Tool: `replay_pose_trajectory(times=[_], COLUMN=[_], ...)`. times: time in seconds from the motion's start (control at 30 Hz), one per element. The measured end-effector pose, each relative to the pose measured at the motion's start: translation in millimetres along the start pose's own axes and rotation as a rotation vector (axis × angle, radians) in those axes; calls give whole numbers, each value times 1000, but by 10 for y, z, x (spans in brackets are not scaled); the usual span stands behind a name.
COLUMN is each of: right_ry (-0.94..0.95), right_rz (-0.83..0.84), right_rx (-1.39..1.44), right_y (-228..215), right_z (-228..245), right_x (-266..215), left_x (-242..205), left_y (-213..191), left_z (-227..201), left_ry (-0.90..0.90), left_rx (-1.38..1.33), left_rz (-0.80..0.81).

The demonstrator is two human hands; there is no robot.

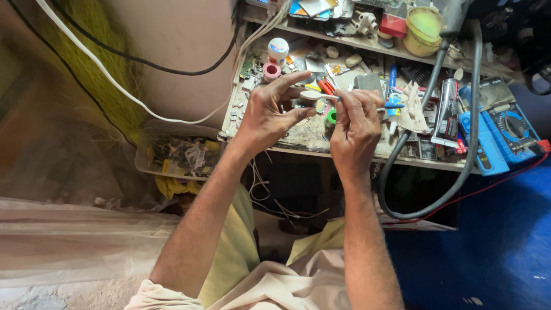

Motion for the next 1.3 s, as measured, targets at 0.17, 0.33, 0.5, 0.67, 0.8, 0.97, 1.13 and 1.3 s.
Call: replay_pose_trajectory(times=[0.17, 0.33, 0.5, 0.67, 0.8, 0.97, 1.13, 1.3], right_ry=[-53, -29, -52, -9, -36, -35, -23, -58], right_rz=[22, 18, 37, 7, 15, 19, 7, 19], right_rx=[36, 16, 56, 11, 27, 26, 2, 35], right_y=[-4, -2, -16, -15, -16, -25, -16, -16], right_z=[9, 13, 32, 29, 44, 50, 50, 42], right_x=[-7, -3, -1, 3, 15, 11, 13, 6], left_x=[2, 0, 11, 11, 17, 15, 10, 10], left_y=[15, 2, 13, 10, 6, 9, 9, 7], left_z=[18, -23, -19, -25, -22, -35, -20, -21], left_ry=[-31, -10, -58, 3, -31, -9, -24, 13], left_rx=[-68, -24, -38, -16, 46, -1, -9, 7], left_rz=[-5, 5, 0, 15, 7, 13, 10, 0])
Point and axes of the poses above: each hand's wrist, its own x-axis towards the middle knuckle, its own y-axis out of the palm, z = x × y, the point moved 3 cm from there along x, towards the middle knuckle, and after that the axes turned 7 degrees about y, right-handed, at the moved point
